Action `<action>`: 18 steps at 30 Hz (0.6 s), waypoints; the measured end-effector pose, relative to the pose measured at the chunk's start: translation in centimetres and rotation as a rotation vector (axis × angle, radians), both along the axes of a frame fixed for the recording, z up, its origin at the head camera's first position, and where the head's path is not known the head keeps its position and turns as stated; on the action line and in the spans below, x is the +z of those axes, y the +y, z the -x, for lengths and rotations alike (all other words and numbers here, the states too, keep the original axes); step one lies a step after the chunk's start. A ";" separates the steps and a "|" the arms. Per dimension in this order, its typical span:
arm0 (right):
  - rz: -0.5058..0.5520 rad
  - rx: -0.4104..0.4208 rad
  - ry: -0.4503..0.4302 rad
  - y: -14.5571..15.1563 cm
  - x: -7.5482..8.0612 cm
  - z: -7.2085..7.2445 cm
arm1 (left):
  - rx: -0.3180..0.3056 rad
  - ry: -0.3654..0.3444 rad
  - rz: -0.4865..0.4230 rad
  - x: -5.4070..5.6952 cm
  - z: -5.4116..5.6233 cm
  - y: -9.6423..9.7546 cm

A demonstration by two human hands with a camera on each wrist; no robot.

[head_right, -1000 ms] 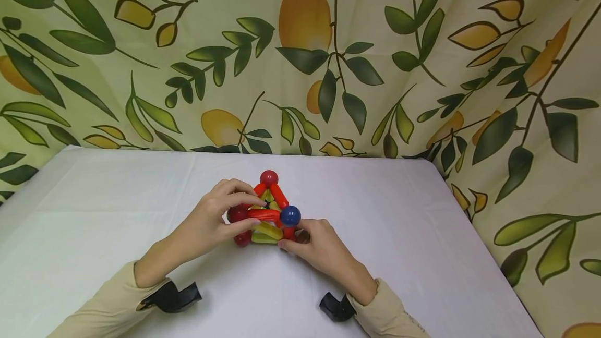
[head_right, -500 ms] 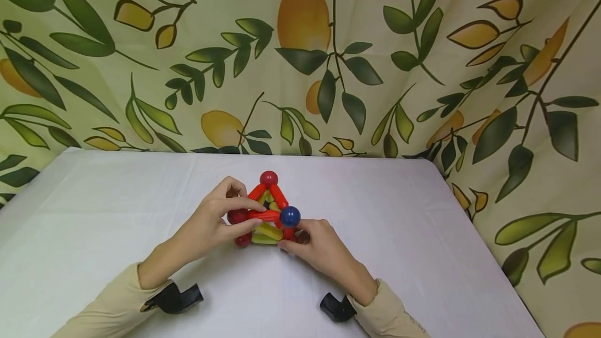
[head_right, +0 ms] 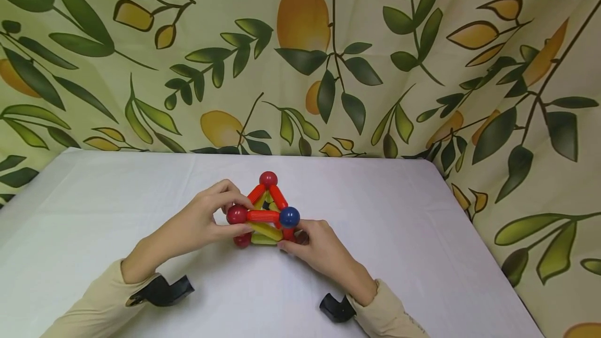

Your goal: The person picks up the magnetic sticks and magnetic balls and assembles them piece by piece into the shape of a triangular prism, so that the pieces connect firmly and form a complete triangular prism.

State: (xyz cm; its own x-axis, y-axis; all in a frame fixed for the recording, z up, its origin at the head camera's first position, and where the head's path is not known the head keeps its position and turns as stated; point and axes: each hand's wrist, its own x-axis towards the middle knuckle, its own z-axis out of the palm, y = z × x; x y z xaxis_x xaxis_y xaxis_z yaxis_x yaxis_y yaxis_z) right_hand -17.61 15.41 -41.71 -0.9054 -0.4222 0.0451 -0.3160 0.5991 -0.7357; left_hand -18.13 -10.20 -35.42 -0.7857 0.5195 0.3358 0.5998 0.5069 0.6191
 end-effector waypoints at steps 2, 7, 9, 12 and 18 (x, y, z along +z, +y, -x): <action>0.004 0.004 -0.009 0.0 0.0 0.0 | -0.020 -0.021 0.008 0.2 0.1 -0.3; 0.008 0.012 -0.034 0.1 0.1 0.1 | -0.037 -0.040 0.039 0.5 0.1 -0.5; 0.005 0.011 -0.040 0.2 0.2 0.1 | -0.036 -0.045 0.051 0.5 0.2 -0.4; 0.006 0.019 -0.045 0.1 0.1 0.2 | -0.029 -0.041 0.069 0.6 0.2 -0.4; 0.004 0.077 -0.095 0.4 0.3 0.4 | -0.020 -0.075 0.086 0.7 0.3 -0.9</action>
